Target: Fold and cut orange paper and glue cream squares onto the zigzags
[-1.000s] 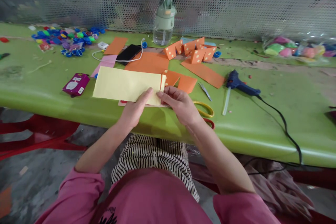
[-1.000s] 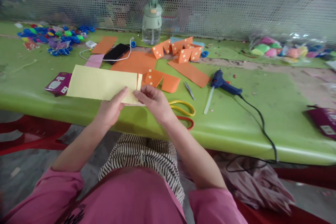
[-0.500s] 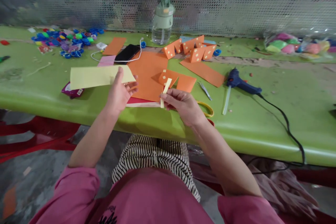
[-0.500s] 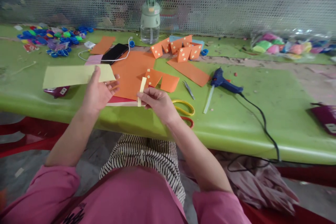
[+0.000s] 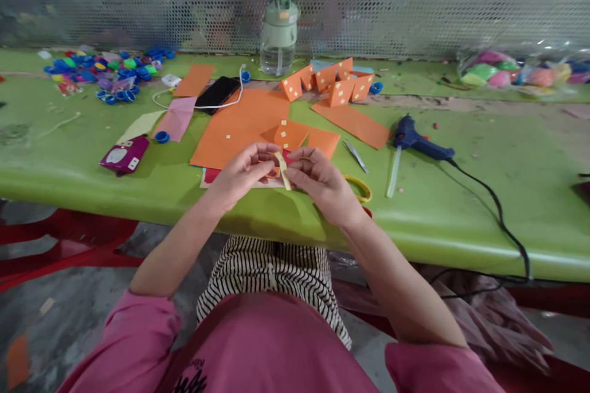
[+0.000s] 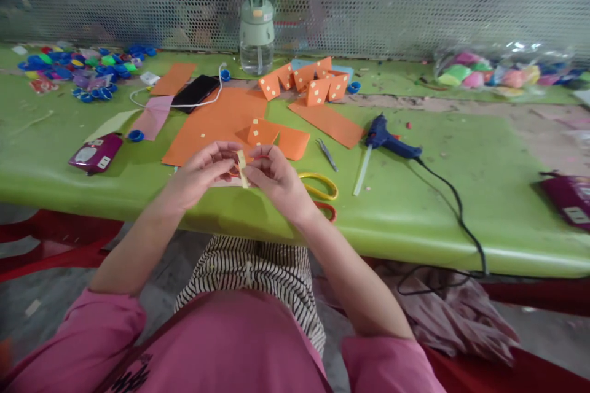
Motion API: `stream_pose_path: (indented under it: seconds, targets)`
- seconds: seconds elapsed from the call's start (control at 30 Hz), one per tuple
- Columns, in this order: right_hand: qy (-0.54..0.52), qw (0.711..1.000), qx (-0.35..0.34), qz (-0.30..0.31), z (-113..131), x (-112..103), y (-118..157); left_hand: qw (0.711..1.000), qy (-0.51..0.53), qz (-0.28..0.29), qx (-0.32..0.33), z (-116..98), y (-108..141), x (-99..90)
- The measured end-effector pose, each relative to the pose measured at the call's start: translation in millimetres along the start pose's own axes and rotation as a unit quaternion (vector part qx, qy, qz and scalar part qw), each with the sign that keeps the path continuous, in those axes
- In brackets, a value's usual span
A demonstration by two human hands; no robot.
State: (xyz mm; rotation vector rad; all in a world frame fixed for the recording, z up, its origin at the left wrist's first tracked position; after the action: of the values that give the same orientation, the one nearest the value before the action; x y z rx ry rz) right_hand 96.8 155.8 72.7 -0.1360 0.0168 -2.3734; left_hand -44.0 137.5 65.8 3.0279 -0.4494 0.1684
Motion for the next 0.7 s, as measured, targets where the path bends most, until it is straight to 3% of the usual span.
stream_pose_path:
  seconds: [0.17, 0.43, 0.57, 0.7]
  targets:
    - [-0.148, 0.985, 0.048, 0.073, -7.0, 6.8, 6.1, 0.996, 0.039, 0.063, 0.042, 2.8, -0.1, 11.3]
    - [-0.25, 0.956, 0.12, 0.1, -21.7, 11.6, 14.7, 0.991, 0.019, 0.125, 0.048, 1.7, 2.7, 24.5]
    - [-0.207, 0.97, 0.101, 0.083, -20.9, 7.0, 18.8, 0.988, 0.025, 0.144, 0.057, 2.3, 6.2, 25.6]
    - [-0.044, 0.994, 0.049, 0.085, -3.5, -3.3, 24.3, 0.992, -0.042, 0.116, 0.028, -3.7, 13.4, 21.6]
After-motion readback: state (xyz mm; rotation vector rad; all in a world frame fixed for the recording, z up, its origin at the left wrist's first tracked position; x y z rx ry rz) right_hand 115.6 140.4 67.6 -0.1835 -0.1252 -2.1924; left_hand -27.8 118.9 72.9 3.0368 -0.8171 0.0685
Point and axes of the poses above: each hand's wrist, its own y-axis away from the middle knuckle, its own x-axis out of the palm, z = x × y, the point moved 7 cm from there along -y, towards the middle knuckle, and after that the axes turned 14 degrees about z, right-handed, at the moved point
